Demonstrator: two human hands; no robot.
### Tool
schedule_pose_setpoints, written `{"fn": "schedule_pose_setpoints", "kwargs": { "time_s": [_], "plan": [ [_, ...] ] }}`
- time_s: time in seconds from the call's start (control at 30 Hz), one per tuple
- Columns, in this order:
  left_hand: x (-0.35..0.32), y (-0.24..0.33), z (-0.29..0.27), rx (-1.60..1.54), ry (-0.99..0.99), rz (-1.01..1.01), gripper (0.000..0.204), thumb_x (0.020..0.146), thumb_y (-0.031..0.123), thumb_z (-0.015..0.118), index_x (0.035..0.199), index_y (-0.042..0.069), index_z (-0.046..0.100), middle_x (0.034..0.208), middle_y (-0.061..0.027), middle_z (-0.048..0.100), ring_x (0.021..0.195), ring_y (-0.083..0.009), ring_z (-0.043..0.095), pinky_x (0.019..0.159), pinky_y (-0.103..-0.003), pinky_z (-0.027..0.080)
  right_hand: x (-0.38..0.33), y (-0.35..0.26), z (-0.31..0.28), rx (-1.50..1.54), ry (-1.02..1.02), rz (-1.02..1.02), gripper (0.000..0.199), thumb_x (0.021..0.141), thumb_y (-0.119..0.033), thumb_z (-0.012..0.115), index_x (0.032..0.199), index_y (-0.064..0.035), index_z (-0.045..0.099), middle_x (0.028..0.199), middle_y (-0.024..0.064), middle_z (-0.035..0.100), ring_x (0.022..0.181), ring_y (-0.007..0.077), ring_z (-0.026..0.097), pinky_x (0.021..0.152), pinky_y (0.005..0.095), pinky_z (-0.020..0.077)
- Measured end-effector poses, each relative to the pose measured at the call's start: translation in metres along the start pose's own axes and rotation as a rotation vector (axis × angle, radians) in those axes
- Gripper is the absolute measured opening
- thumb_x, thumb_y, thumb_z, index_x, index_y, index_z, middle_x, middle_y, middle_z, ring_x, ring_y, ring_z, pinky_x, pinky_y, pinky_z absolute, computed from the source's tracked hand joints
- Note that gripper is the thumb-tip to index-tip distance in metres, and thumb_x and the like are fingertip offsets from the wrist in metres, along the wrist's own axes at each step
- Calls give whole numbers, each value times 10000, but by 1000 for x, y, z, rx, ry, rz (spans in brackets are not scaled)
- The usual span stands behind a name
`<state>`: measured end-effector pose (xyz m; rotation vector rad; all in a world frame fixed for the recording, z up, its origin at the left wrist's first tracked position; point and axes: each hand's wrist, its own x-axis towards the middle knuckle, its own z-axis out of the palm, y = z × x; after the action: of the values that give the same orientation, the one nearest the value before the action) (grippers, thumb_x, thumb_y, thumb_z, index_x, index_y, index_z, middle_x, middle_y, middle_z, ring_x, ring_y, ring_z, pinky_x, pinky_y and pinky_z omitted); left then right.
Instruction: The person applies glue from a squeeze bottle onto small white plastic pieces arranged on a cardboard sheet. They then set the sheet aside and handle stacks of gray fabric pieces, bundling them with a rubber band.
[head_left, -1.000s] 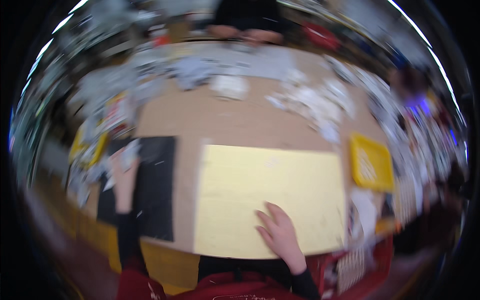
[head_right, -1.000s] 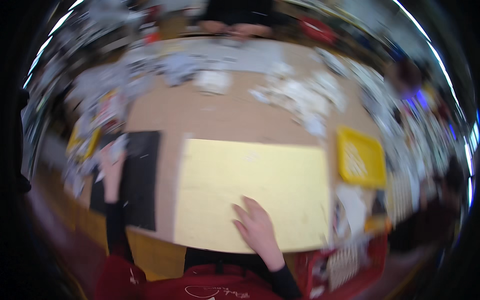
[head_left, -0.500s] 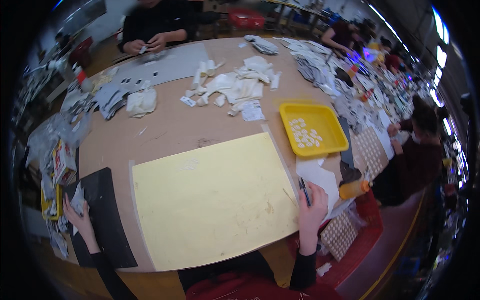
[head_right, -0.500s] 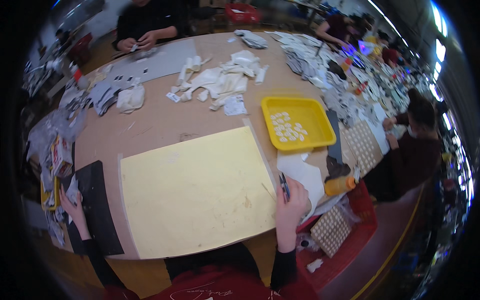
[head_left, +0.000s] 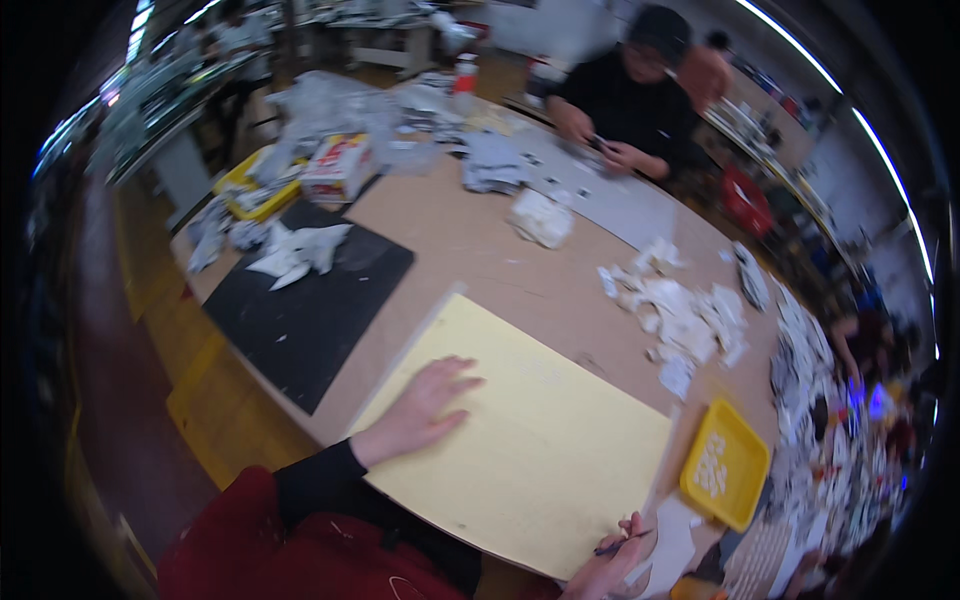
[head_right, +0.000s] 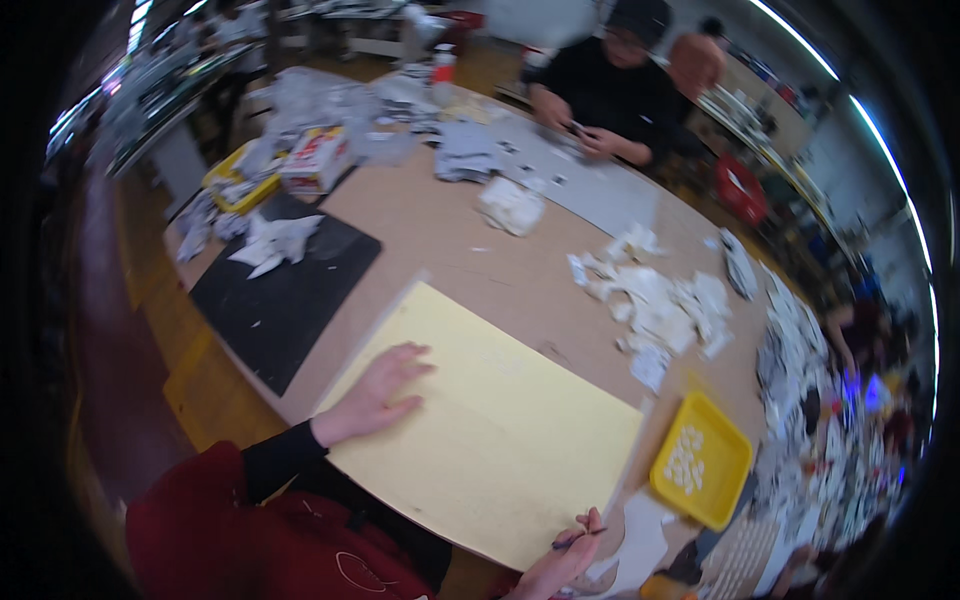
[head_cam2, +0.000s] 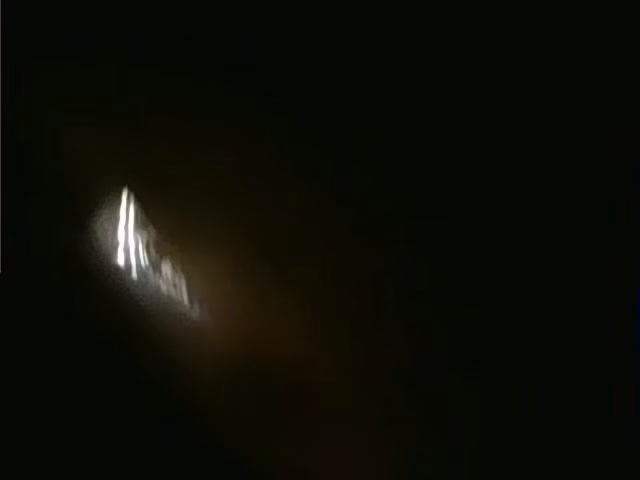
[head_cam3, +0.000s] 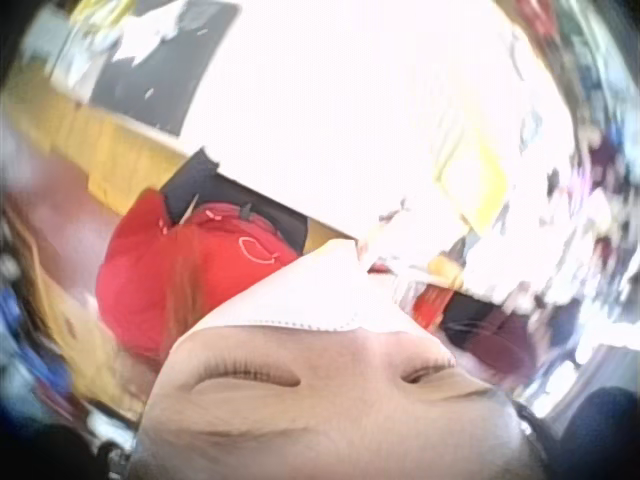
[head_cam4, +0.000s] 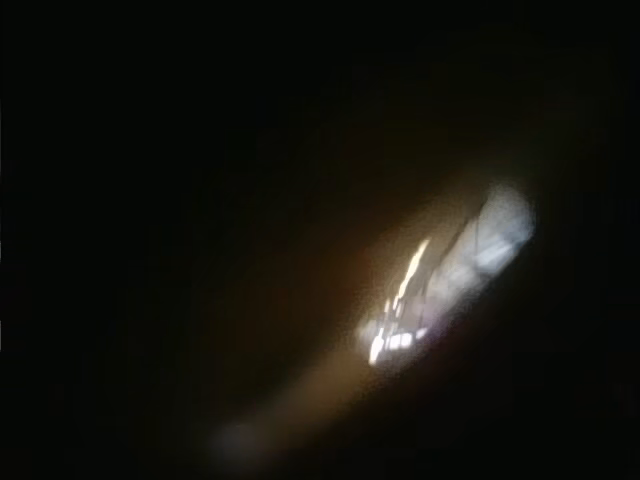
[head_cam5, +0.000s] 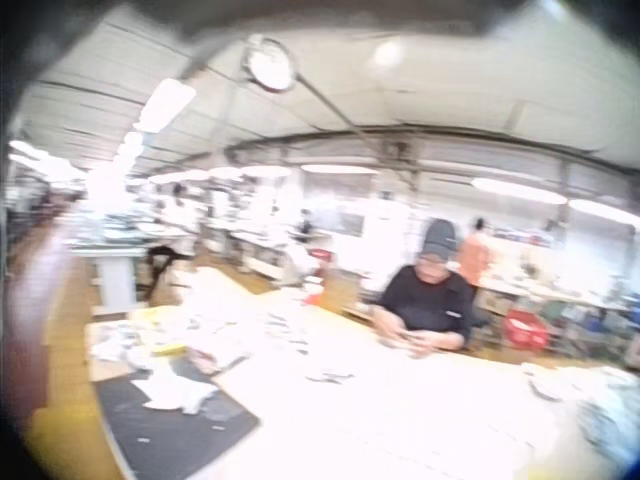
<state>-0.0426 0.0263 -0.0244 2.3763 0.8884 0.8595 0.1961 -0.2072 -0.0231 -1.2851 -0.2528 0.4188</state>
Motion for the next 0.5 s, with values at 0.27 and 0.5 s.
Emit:
{"fn": "schedule_pose_setpoints", "kwargs": {
  "time_s": [0.27,0.5],
  "plan": [
    [18,-52,-96,249,425,-79,457,810,144,635,1245,83,510,1362,-132,432,1298,-321,362,1078,-442,283,3,8,72,-232,-327,72,163,927,-34,487,998,52,606,948,56,583,822,104,524,723,273,443],
    [5,-188,-199,384,869,-434,475,830,228,642,1236,31,493,1242,-158,517,1195,-320,460,1020,-387,332,-2,28,129,-422,-474,91,162,925,-34,491,998,52,608,946,55,584,822,104,526,724,272,444]
  ]
}}
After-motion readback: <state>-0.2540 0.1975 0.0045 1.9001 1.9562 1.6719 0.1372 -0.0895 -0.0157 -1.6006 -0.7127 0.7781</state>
